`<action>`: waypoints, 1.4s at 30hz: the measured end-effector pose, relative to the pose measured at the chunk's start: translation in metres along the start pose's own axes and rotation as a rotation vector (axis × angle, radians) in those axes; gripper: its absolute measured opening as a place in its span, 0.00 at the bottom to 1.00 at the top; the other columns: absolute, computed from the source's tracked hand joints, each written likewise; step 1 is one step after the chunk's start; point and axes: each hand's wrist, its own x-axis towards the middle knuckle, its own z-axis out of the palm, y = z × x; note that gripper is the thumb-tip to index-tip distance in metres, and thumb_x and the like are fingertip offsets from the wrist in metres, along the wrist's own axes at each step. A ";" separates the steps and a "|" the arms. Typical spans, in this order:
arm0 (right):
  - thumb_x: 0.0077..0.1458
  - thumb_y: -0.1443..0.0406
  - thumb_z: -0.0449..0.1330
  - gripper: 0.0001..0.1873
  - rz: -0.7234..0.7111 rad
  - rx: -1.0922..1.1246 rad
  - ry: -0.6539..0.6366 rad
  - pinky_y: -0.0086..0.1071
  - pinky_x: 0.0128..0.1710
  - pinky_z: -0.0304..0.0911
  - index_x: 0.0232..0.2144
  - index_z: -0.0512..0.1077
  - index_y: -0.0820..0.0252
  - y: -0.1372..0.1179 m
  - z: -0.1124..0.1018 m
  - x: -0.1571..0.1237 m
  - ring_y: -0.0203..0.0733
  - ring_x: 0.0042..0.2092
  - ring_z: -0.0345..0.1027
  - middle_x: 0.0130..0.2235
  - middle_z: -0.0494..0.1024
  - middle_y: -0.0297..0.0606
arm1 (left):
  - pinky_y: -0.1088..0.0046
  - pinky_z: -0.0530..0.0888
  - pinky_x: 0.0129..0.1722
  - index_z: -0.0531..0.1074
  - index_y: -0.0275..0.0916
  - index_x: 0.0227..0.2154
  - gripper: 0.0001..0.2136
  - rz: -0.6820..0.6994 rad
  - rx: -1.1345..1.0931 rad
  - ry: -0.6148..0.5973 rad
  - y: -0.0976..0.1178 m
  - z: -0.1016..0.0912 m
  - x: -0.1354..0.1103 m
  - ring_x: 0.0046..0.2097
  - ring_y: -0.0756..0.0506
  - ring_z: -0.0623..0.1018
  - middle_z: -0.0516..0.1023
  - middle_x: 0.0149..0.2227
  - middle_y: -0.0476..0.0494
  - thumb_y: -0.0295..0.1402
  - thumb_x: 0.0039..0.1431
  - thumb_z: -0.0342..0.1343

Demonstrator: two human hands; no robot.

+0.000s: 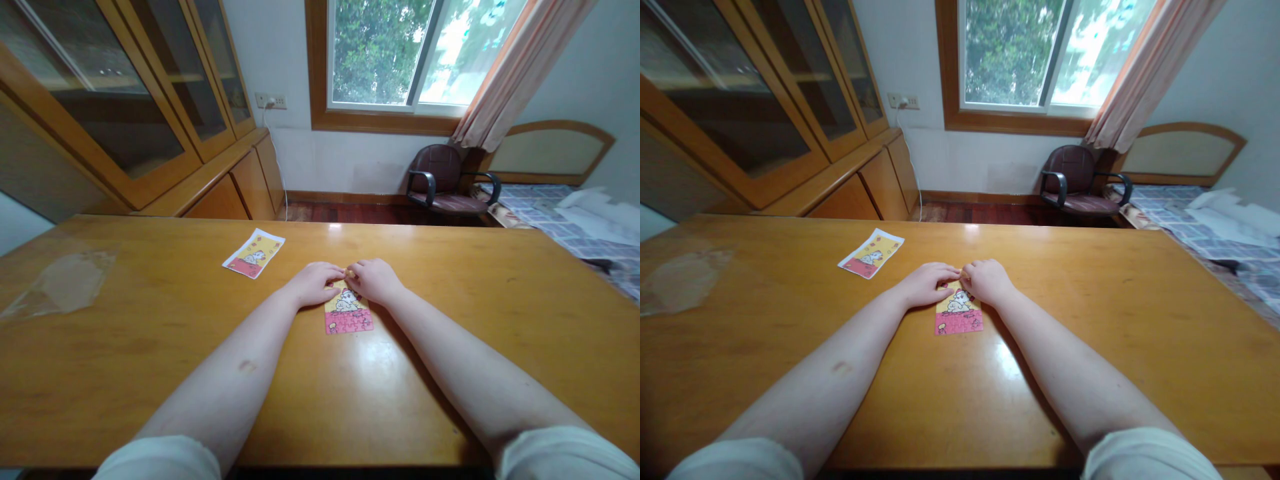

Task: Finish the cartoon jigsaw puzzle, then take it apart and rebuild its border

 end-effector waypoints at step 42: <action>0.63 0.60 0.49 0.17 0.000 -0.026 -0.027 0.33 0.38 0.58 0.40 0.76 0.60 -0.004 -0.004 -0.002 0.45 0.38 0.74 0.37 0.80 0.44 | 0.60 0.70 0.55 0.76 0.41 0.48 0.17 -0.009 -0.020 0.001 0.001 -0.001 0.001 0.52 0.41 0.76 0.77 0.52 0.42 0.34 0.56 0.55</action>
